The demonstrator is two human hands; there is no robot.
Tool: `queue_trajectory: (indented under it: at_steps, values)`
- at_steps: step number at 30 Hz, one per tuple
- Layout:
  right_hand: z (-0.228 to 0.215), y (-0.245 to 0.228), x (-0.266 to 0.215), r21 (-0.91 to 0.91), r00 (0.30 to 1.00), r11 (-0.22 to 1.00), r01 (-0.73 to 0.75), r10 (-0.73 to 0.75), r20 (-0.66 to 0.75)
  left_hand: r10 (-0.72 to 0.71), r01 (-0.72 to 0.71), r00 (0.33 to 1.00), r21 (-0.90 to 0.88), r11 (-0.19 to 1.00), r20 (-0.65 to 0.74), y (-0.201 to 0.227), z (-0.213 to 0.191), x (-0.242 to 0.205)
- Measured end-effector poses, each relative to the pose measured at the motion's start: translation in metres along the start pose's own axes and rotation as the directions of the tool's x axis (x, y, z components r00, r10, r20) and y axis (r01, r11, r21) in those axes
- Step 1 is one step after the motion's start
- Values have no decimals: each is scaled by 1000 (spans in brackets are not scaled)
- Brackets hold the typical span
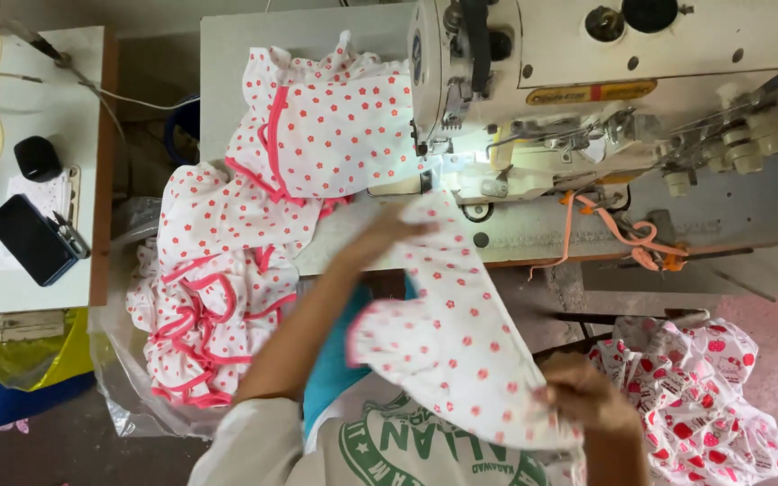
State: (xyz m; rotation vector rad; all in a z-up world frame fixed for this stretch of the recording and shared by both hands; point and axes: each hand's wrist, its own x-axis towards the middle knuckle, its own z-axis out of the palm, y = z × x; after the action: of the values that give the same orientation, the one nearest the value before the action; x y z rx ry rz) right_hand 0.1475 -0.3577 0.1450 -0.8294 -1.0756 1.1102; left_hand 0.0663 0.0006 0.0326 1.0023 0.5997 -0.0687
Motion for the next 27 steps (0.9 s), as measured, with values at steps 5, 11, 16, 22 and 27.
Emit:
queue_trajectory:
  at_steps: [5, 11, 16, 22, 27]
  values:
    - [-46, 96, 2, -579, 712, 423, -697, 498, -494, 257, -62, 960, 812, 580, -110, 91, -86, -62]
    - [-26, 126, 126, -568, 731, 601, -562, 39, -681, -178, 145, 974, 221, 965, 137, 16, -95, -18]
    - [-38, 142, 145, -686, 710, 544, -482, -215, -670, 75, -73, 997, -55, 996, 36, 0, -62, -13]
    - [-47, 171, 147, -708, 694, 538, -457, -282, -662, 511, -207, 823, 707, 676, -247, 50, -28, -54]
    - [-51, 177, 147, -714, 690, 537, -449, -299, -659, 447, -39, 878, 903, 427, -173, 14, -5, -71]
